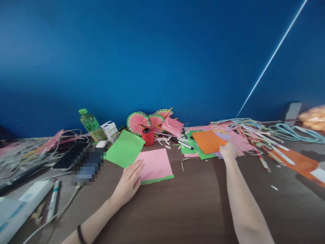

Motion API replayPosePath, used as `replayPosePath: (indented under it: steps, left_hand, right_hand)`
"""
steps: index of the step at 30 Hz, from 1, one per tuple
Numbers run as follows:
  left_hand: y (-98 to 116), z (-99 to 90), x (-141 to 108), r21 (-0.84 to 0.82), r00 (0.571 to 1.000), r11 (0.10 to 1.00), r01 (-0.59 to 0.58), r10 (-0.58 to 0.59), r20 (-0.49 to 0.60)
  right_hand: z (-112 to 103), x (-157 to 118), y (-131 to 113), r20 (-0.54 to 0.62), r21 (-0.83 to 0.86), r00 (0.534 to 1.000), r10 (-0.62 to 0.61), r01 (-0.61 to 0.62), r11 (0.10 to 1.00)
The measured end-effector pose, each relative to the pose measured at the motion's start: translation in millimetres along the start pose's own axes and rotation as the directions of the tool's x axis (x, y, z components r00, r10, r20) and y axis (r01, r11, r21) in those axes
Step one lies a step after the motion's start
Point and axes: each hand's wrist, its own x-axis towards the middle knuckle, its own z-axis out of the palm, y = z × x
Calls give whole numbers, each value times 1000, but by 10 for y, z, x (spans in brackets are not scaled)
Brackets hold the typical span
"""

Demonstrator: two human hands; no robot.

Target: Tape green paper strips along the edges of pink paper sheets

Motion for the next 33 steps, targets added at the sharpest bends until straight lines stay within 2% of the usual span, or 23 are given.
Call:
replayPosePath:
  steps: [3, 5, 7, 8, 10, 12, 14, 16, 19, 25, 33]
  left_hand:
    - [-1, 2, -3, 1, 1000, 1000, 18, -18, 25]
    - [-5, 7, -3, -3, 999, 1000, 29, -29, 42]
    - [-10, 13, -3, -7, 997, 999, 49, -48, 58]
    - [-14, 16, -3, -12, 996, 998, 59, -58, 64]
    - [-21, 23, -4, -27, 994, 996, 83, -81, 74]
    - [-31, 35, -6, -47, 991, 994, 103, -99, 90]
    - [-43, 53, -10, -67, 986, 990, 127, -119, 114]
    - [-56, 73, -14, -85, 979, 984, 156, -143, 144]
    - [-68, 97, -18, -100, 969, 976, 193, -174, 175]
    - [-56, 88, -4, -109, 972, 976, 190, -171, 161]
    - [-71, 111, 6, -148, 974, 968, 202, -183, 136]
  right_hand:
    - [10, -21, -70, -35, -63, 994, 105, -108, 992]
    - [-12, 4, -170, 26, -82, 998, 59, -56, 995]
    - [-32, 25, -288, 186, -56, 981, -52, 64, 996]
    - [-38, 23, -352, 278, -16, 953, -120, 130, 991]
    - [-36, -19, -488, 392, 64, 892, -225, 217, 974]
    - [-17, -109, -628, 517, 138, 798, -309, 278, 951]
    - [23, -221, -757, 591, 153, 720, -363, 342, 927]
    - [85, -325, -850, 574, 84, 727, -377, 405, 910]
    - [218, -418, -887, 467, 6, 789, -399, 448, 894]
    - [468, -408, -733, 217, 148, 830, -514, 492, 858]
    - [604, -372, -646, 45, 218, 859, -510, 490, 844]
